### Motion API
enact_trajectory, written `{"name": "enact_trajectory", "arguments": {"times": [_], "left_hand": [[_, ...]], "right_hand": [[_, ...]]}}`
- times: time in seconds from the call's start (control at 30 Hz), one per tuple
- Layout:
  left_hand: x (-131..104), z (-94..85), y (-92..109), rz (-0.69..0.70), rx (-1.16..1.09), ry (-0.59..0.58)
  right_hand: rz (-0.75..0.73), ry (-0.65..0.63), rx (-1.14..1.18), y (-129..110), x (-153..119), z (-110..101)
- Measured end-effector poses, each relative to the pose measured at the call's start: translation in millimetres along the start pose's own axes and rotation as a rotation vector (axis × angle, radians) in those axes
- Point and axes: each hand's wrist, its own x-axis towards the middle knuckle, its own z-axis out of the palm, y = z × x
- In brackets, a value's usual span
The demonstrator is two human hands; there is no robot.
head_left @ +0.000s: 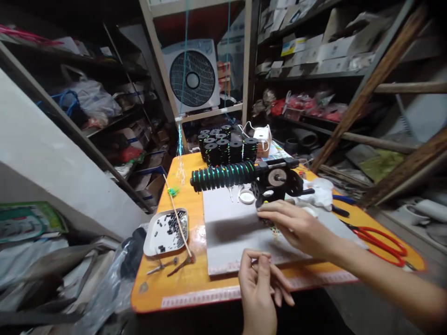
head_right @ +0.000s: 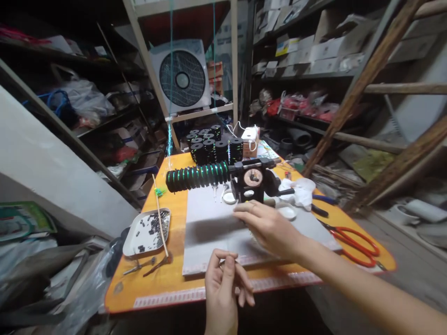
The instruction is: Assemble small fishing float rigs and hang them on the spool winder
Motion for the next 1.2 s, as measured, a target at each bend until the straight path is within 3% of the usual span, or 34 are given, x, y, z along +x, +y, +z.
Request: {"name": "enact_trajectory", "arguments": {"times": [0.1, 0.2, 0.33, 0.43, 0.5, 0.6, 0.7, 0.8, 0.87, 0.97, 1.07, 1.2], "left_hand": [[-7, 3.4, 1, -0.028, -0.003, 0.018], [-12, 5.8, 3, -0.058, -0.002, 0.046], [-13, 6.0, 2, -0.034, 0.027, 0.096], [-13, 6.9, 0, -0.019, 0.049, 0.114], [-12, 8.4, -2, -0.014, 0.053, 0.123], [-13, 11.0, -5, 0.002, 0.055, 0.145], [-15, 11.6, -8, -0.001, 0.042, 0.167], [-17, 9.3, -10, -0.010, 0.030, 0.186], [-17, 6.8, -10, -0.014, 0.032, 0.186], [-17, 4.2, -11, -0.022, 0.035, 0.169], [-18, 4.1, -14, -0.032, 0.039, 0.138], [-25, -0.3, -19, -0.055, 0.054, 0.120]], "right_hand": [[-0.047, 0.177, -0.071, 8, -12, -37], [-0.007, 0.280, -0.197, 26, -17, -61], [0.176, 0.257, -0.305, 53, -33, -72], [0.177, 0.267, -0.305, 60, -34, -68], [0.116, 0.265, -0.249, 54, -15, -64], [0.015, 0.205, -0.085, 38, 44, -54], [0.037, 0.090, 0.127, 27, 110, -39], [0.070, 0.104, 0.236, 22, 138, -25], [0.166, 0.202, 0.311, 16, 126, -20], [0.409, 0.330, 0.465, 1, 82, -15], [0.577, 0.202, 0.745, -19, 47, -6], [0.669, 0.001, 1.206, -37, 44, 5]]}}
